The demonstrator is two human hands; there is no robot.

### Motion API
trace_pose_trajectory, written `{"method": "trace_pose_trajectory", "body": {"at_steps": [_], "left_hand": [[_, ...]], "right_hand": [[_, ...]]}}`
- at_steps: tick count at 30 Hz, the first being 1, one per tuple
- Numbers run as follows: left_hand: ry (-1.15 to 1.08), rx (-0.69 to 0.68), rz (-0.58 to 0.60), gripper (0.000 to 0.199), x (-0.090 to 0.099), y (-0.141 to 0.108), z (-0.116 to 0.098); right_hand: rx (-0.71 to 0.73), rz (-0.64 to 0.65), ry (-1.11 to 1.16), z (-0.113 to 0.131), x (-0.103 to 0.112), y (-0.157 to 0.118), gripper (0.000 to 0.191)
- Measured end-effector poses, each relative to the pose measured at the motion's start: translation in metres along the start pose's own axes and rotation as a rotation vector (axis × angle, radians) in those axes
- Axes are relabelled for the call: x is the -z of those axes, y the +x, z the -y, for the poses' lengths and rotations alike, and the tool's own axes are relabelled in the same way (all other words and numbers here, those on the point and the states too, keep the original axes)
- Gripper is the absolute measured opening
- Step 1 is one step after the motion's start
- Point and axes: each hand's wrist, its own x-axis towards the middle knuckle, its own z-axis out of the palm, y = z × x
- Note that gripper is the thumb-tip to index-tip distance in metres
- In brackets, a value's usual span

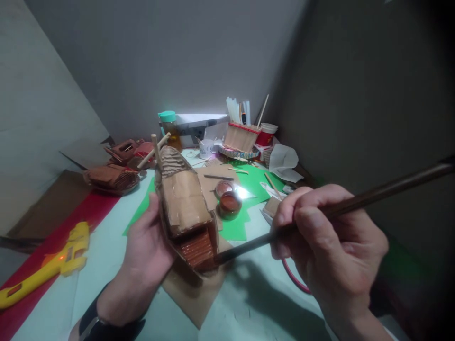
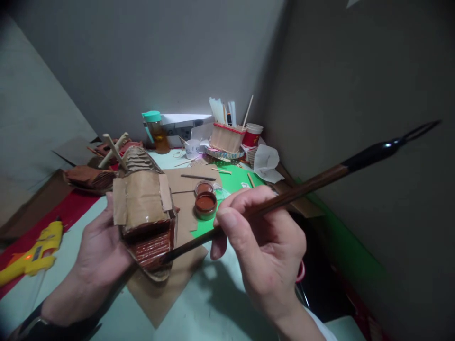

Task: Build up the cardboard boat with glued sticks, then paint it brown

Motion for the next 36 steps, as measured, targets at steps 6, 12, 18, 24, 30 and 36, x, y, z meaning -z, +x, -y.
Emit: {"method": "trace_pose_trajectory", "body": {"at_steps": [6, 12, 18, 24, 30, 36], "left_hand": [[-0.025, 0.005, 0.022, 0.048, -0.002, -0.002, 0.002], [-0.026, -0.001, 0.035, 0.045, -0.001, -0.002, 0.001], [-0.036, 0.018, 0.009, 0.039, -0.002, -0.002, 0.0], [-0.021, 0.03, 0.042, 0.042, 0.001, -0.001, 0.002], [-0.001, 0.024, 0.019, 0.047, 0.001, -0.002, 0.003], [0.01, 0.056, 0.066, 0.046, 0.013, 0.007, -0.004]], "right_hand": [[0.045, 0.082, -0.126, -0.001, 0.0, 0.0, 0.014], [0.162, 0.037, -0.243, 0.007, 0.005, 0.003, 0.015], [0.127, -0.036, -0.127, 0.009, 0.008, 0.005, 0.011], [0.101, 0.052, -0.069, 0.005, 0.002, 0.003, 0.014], [0.135, 0.164, -0.32, 0.007, 0.005, 0.006, 0.019], [0.123, 0.051, -0.276, 0.008, 0.011, 0.011, 0.016]]}}
